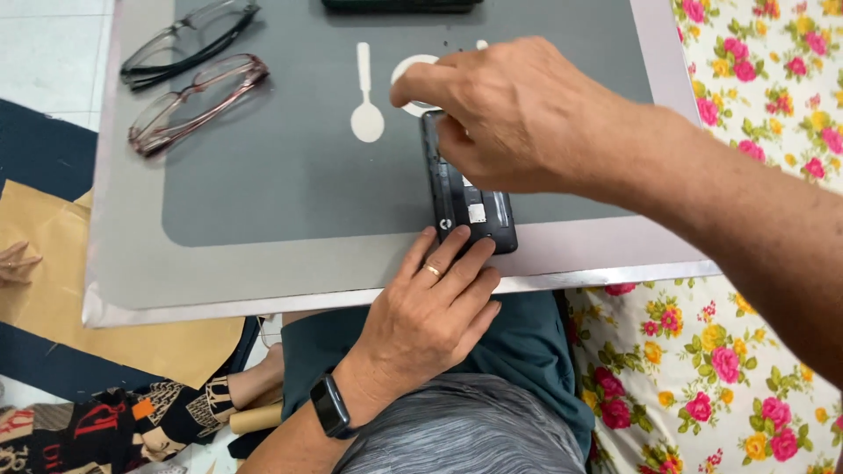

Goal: Using a small tool and fingers to pry open the back cover of a mobile phone.

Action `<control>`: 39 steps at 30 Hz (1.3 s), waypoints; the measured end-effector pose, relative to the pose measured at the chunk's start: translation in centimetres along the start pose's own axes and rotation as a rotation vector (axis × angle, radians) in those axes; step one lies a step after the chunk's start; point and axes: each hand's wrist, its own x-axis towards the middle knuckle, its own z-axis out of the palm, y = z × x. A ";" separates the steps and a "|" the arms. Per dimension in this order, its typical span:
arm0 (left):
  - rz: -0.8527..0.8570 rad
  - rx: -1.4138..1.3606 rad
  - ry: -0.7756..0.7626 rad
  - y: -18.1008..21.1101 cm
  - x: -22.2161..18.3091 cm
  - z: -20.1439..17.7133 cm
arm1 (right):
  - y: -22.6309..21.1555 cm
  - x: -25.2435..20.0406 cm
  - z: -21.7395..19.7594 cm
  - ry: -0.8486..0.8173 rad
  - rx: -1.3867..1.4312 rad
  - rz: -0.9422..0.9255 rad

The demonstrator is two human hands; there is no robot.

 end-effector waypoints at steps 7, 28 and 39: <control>-0.014 0.004 0.041 0.0 -0.1 0.4 | 0.4 -0.4 1.6 0.042 -0.045 0.086; 0.050 0.146 0.262 0.3 -0.7 2.1 | -0.8 0.7 3.1 0.182 -0.110 0.007; 0.078 0.159 0.278 -0.1 -1.5 2.7 | -1.8 0.5 3.0 0.313 -0.175 0.013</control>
